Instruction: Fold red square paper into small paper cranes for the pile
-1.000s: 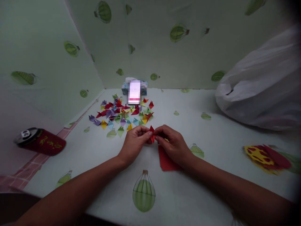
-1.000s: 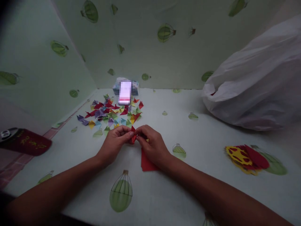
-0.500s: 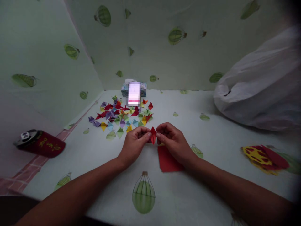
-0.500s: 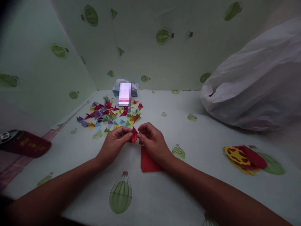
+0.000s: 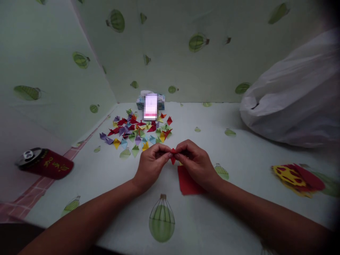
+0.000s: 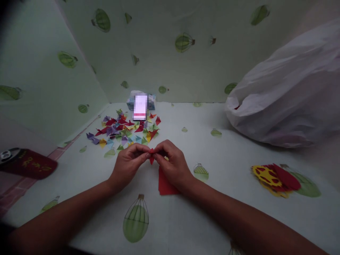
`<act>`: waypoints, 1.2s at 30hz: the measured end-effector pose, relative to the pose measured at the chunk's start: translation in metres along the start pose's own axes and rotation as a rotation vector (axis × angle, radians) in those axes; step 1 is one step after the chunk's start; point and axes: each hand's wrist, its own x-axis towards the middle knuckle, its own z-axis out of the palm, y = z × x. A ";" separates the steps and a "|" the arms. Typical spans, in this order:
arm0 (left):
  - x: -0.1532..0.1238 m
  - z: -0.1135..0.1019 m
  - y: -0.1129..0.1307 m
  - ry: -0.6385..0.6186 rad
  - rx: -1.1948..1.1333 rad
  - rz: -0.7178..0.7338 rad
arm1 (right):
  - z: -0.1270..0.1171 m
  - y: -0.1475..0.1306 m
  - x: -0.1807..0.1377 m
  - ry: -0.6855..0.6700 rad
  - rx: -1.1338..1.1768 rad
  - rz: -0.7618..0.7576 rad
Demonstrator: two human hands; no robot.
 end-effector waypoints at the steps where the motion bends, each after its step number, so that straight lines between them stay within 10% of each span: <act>1: 0.000 0.000 0.000 0.009 0.029 0.034 | 0.000 -0.001 0.000 0.008 -0.006 -0.007; 20: 0.004 0.000 -0.002 -0.014 -0.107 -0.062 | 0.005 -0.006 0.003 -0.032 0.450 0.314; 36: 0.005 -0.001 0.003 -0.272 0.051 -0.376 | 0.002 -0.002 0.003 -0.027 0.383 0.358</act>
